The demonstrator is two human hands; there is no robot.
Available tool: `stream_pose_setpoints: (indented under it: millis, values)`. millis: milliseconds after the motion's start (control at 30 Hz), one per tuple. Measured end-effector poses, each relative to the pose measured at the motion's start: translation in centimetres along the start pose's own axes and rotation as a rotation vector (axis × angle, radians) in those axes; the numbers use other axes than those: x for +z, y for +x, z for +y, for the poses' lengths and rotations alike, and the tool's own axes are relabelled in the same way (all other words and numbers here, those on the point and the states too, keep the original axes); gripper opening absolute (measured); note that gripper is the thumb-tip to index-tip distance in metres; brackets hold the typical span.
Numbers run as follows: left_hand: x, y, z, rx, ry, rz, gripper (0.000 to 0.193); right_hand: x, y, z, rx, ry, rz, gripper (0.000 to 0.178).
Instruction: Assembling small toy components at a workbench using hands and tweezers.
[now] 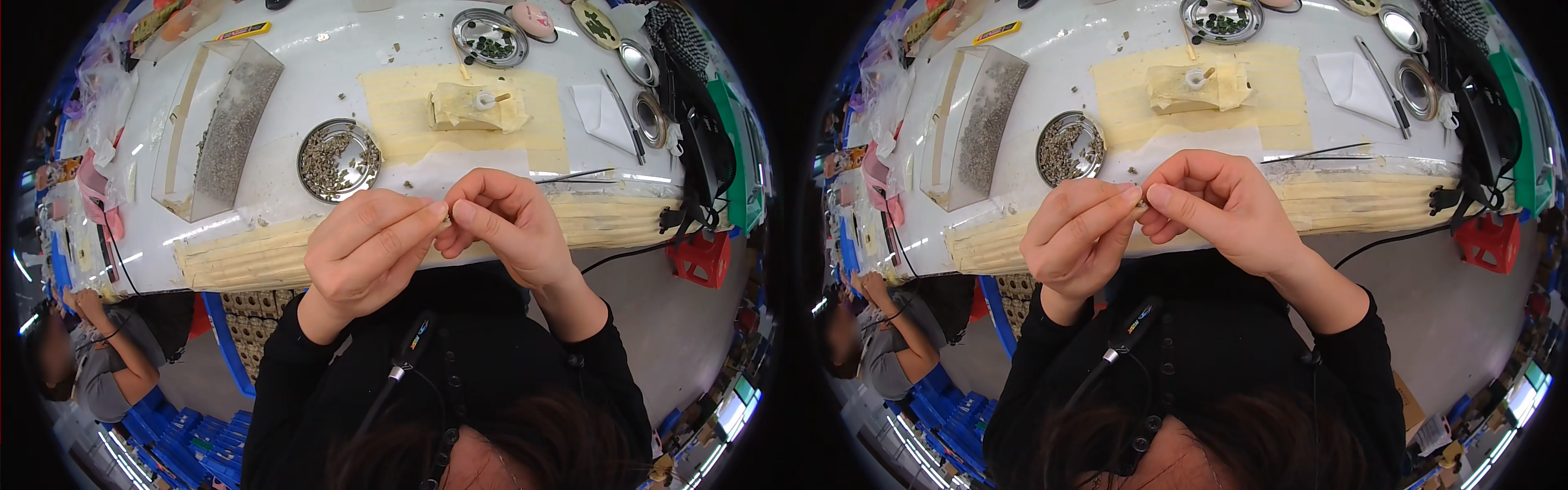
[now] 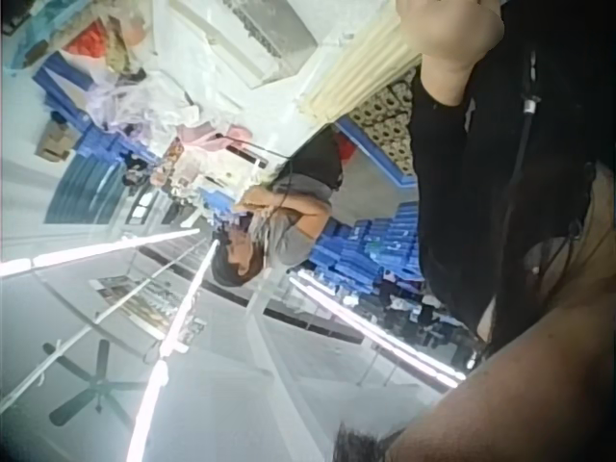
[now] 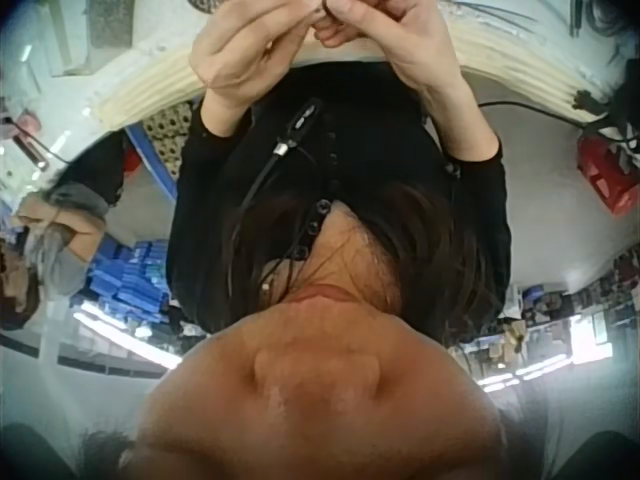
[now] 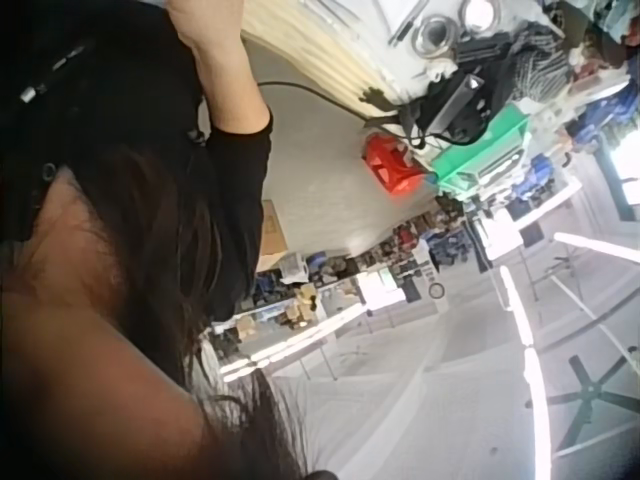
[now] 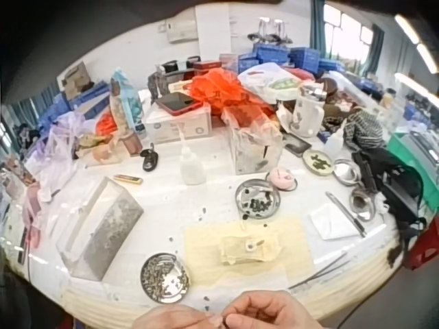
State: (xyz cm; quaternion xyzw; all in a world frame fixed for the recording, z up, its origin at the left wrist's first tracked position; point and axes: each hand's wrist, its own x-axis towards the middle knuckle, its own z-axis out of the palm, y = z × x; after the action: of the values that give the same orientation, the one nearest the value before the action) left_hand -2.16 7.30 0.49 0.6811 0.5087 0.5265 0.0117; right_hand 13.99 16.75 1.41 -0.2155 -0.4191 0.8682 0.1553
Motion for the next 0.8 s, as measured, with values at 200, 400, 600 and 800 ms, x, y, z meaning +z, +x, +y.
stream_pose_setpoints:
  millis: [200,400,600,800]
  values:
    - [-0.1,0.2,0.8,0.016,0.202,-0.021,0.028,0.3,0.0,0.7,-0.308,-0.349,0.109,0.008]
    - [0.0,0.2,0.7,-0.013,0.177,-0.037,0.029,0.2,0.2,0.5,-0.482,-0.657,0.140,0.008]
    - [-0.1,0.2,0.1,-0.011,-0.047,-0.023,0.027,-0.4,0.1,-0.3,0.044,-0.030,-0.002,0.014]
    - [-0.1,0.1,0.4,-0.115,-0.113,-0.009,0.024,-0.2,0.2,-0.3,0.104,0.052,-0.019,0.016]
